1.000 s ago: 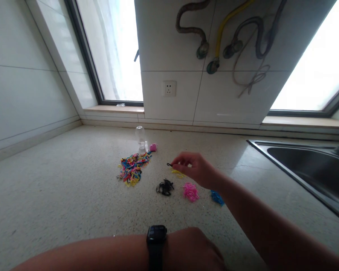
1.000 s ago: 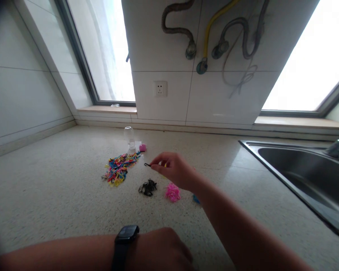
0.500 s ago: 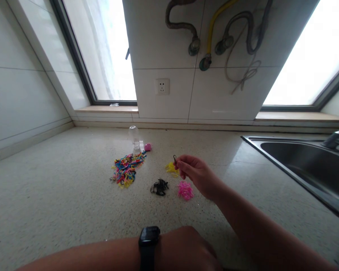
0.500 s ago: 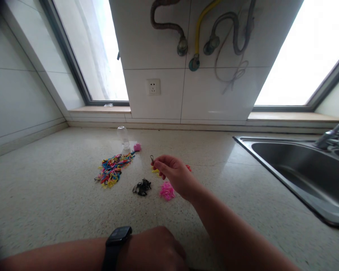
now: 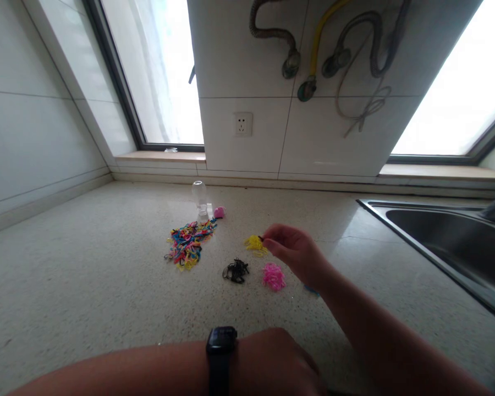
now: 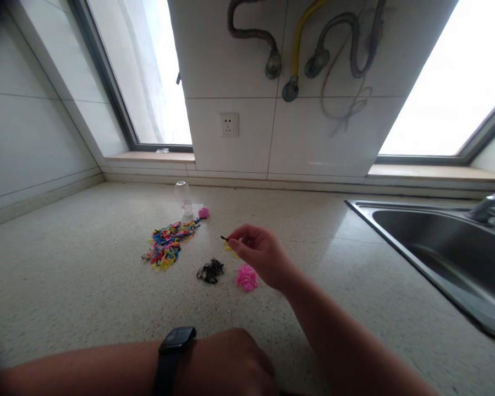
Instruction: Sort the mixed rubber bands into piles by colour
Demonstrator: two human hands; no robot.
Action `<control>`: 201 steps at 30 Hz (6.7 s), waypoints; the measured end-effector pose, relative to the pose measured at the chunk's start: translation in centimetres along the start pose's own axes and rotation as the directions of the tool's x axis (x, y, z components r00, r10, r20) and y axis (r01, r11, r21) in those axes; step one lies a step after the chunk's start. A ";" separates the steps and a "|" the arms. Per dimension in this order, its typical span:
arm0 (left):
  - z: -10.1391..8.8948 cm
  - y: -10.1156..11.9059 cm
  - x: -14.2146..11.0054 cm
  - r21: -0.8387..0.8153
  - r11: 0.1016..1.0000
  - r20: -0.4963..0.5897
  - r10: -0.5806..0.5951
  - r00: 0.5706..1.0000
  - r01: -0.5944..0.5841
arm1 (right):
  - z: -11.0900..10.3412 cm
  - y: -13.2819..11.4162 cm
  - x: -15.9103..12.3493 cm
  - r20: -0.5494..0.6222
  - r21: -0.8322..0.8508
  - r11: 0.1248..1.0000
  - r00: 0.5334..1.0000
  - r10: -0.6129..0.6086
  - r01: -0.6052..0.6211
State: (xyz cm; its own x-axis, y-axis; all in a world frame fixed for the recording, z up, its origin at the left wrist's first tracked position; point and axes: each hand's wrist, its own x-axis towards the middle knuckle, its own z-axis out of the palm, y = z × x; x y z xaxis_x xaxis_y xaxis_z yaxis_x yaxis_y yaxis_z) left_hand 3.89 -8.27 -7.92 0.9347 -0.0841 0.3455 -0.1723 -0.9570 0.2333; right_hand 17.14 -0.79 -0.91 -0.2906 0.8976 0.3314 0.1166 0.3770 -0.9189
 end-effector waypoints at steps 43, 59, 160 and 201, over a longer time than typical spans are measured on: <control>0.4 -0.2 0.0 -0.041 0.999 0.072 -0.019 0.997 0.022 | -6.5 5.3 2.9 -0.129 -0.729 0.683 0.989 -0.067 -0.049; -1.4 -0.2 0.5 -0.173 0.975 0.155 -0.116 0.981 0.143 | -9.9 9.8 4.4 -0.137 -0.474 0.850 0.973 0.186 -0.229; -10.8 -1.8 -0.5 -0.984 0.169 -0.159 -0.666 0.729 -0.060 | -9.3 9.8 4.5 -0.045 -0.571 0.800 0.979 0.198 -0.187; -10.4 -2.7 2.5 -0.059 0.823 -0.130 -0.568 0.813 0.565 | -9.4 10.6 4.8 -0.093 -0.560 0.806 0.981 0.170 -0.193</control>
State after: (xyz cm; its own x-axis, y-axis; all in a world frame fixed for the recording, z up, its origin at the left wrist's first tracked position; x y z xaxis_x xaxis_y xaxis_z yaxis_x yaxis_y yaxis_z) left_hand 3.48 -3.01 1.82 0.8172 0.5111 0.2663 0.3683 -0.8186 0.4407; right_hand 25.89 9.63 -7.05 -0.1770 0.9660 0.1884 0.6818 0.2584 -0.6844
